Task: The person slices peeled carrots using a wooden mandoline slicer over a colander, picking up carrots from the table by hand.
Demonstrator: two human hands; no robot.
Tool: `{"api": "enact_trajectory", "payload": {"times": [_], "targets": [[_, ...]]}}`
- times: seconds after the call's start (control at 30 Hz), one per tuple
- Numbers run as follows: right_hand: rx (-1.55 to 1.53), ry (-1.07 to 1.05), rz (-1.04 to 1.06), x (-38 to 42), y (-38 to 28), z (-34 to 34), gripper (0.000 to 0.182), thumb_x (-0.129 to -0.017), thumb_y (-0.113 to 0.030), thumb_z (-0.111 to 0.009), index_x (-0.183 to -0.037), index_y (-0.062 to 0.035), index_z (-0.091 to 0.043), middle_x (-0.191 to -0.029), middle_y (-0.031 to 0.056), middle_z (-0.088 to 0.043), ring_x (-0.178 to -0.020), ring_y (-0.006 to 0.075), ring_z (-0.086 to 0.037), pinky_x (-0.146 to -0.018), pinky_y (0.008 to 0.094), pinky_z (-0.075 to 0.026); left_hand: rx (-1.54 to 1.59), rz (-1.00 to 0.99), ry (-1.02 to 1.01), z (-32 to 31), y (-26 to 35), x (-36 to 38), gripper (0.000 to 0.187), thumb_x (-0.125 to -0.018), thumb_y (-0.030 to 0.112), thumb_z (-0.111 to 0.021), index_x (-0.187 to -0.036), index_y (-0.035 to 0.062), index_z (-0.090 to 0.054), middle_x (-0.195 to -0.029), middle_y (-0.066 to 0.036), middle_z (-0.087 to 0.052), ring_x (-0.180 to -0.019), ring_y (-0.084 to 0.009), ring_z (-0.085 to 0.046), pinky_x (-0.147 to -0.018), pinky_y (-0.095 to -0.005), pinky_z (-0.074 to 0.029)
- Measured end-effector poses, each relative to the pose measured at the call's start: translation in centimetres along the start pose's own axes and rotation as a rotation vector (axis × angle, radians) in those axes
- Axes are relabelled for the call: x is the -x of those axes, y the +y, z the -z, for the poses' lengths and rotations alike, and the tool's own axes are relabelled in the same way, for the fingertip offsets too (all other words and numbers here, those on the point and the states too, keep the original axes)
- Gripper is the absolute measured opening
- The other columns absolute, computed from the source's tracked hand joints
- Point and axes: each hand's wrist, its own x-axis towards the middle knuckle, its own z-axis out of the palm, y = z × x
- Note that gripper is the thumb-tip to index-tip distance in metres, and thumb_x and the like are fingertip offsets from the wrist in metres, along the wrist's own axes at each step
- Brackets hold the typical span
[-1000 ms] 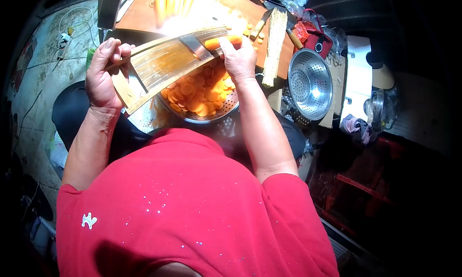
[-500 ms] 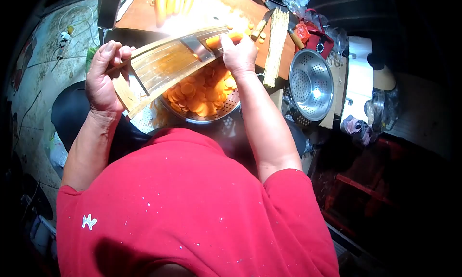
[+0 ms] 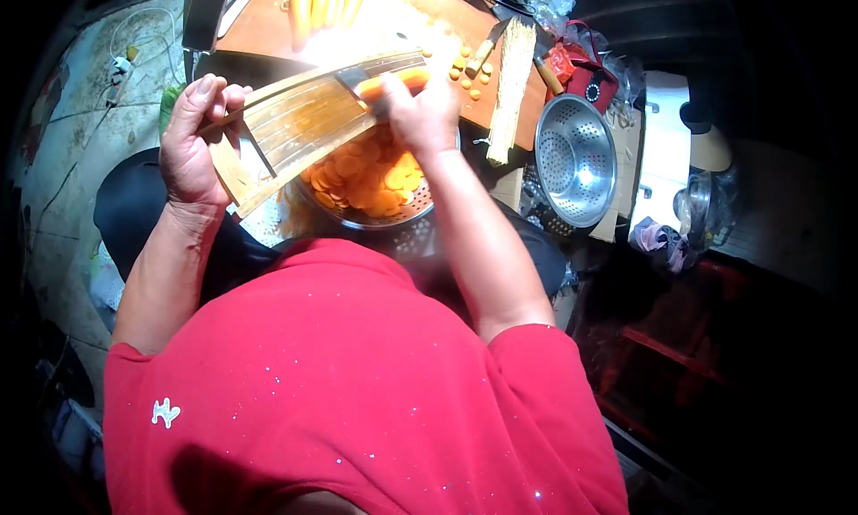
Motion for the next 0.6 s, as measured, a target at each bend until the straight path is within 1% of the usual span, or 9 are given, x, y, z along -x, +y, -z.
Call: {"api": "enact_trajectory", "payload": {"times": [0.13,0.23,0.27,0.33,0.4,0.43,0.47,0.53,0.6], "targets": [[0.162,-0.027,0.232,3.2,-4.1,-1.0,0.021,-0.08,-0.019,-0.068,-0.085,0.0011,-0.064,-0.078,0.0092,-0.069,-0.07,0.0181,-0.065,-0.067,0.0277,-0.051,-0.01,0.012,-0.006,-0.1,-0.1,0.1,0.013,-0.089,0.013,-0.06,-0.092,-0.0003,-0.062,-0.071,-0.001,-0.054,-0.076,-0.0129,-0.058,-0.076,-0.0245,-0.046],[0.098,-0.066,-0.097,0.9,-3.4,0.3,0.022,-0.083,-0.018,-0.067,-0.092,0.002,-0.064,-0.081,0.0089,-0.068,-0.069,0.0138,-0.063,-0.065,0.0285,-0.05,-0.029,-0.004,0.018,-0.1,-0.1,0.2,0.013,-0.089,0.013,-0.06,-0.092,0.0001,-0.062,-0.071,-0.001,-0.054,-0.075,-0.0125,-0.058,-0.076,-0.024,-0.046],[0.276,0.057,-0.034,-0.8,0.4,0.6,0.021,-0.083,-0.017,-0.066,-0.09,0.0022,-0.065,-0.081,0.0087,-0.069,-0.069,0.0128,-0.063,-0.066,0.0279,-0.05,-0.034,-0.004,0.001,0.1,-0.1,0.0,0.013,-0.089,0.013,-0.06,-0.092,0.0004,-0.062,-0.071,-0.001,-0.055,-0.075,-0.0124,-0.058,-0.076,-0.0238,-0.046],[0.264,0.096,-0.036,-2.0,2.8,0.6,0.019,-0.083,-0.016,-0.065,-0.089,0.0018,-0.066,-0.081,0.008,-0.069,-0.069,0.0122,-0.062,-0.065,0.0265,-0.05,-0.034,-0.012,-0.016,0.1,0.1,-0.2,0.014,-0.089,0.013,-0.06,-0.093,0.0006,-0.062,-0.071,-0.001,-0.055,-0.075,-0.0123,-0.058,-0.076,-0.0237,-0.046],[0.039,-0.05,-0.019,-0.6,0.8,0.1,0.018,-0.083,-0.015,-0.065,-0.091,0.0012,-0.067,-0.082,0.0078,-0.069,-0.069,0.0121,-0.062,-0.066,0.0247,-0.049,-0.03,-0.003,-0.004,0.1,0.0,0.0,0.014,-0.089,0.014,-0.06,-0.093,0.0009,-0.063,-0.071,-0.001,-0.055,-0.075,-0.0122,-0.058,-0.076,-0.0236,-0.045],[0.037,-0.116,-0.027,0.6,-1.3,-0.4,0.025,-0.078,-0.024,-0.069,-0.084,0.0001,-0.065,-0.081,0.0107,-0.069,-0.068,0.0157,-0.064,-0.067,0.0293,-0.052,-0.026,-0.005,-0.001,0.0,0.0,-0.1,0.014,-0.089,0.014,-0.06,-0.093,0.0009,-0.063,-0.071,-0.001,-0.055,-0.075,-0.0122,-0.058,-0.076,-0.0236,-0.045],[0.141,-0.078,0.155,2.1,-3.1,-1.1,0.023,-0.079,-0.023,-0.068,-0.083,-0.0005,-0.063,-0.078,0.0099,-0.069,-0.067,0.0147,-0.063,-0.066,0.0279,-0.051,-0.028,-0.005,0.006,0.0,0.0,-0.2,0.014,-0.089,0.014,-0.06,-0.093,0.0008,-0.062,-0.071,-0.001,-0.055,-0.075,-0.0121,-0.058,-0.076,-0.0237,-0.045],[0.108,-0.027,0.172,3.0,-4.0,-1.7,0.023,-0.079,-0.022,-0.068,-0.084,-0.0001,-0.063,-0.075,0.0093,-0.069,-0.066,0.0142,-0.064,-0.065,0.0281,-0.051,-0.039,0.01,0.012,0.0,-0.1,0.1,0.014,-0.089,0.013,-0.06,-0.093,0.0007,-0.062,-0.071,-0.001,-0.055,-0.075,-0.012,-0.058,-0.076,-0.0238,-0.045],[0.059,0.001,0.045,1.0,-2.0,-1.2,0.021,-0.081,-0.02,-0.065,-0.083,0.0006,-0.063,-0.074,0.0085,-0.069,-0.064,0.0137,-0.064,-0.064,0.0273,-0.052,-0.033,-0.002,0.016,-0.2,0.0,0.1,0.014,-0.089,0.013,-0.06,-0.093,0.0006,-0.062,-0.071,-0.001,-0.055,-0.076,-0.0121,-0.058,-0.076,-0.0238,-0.045]]}}
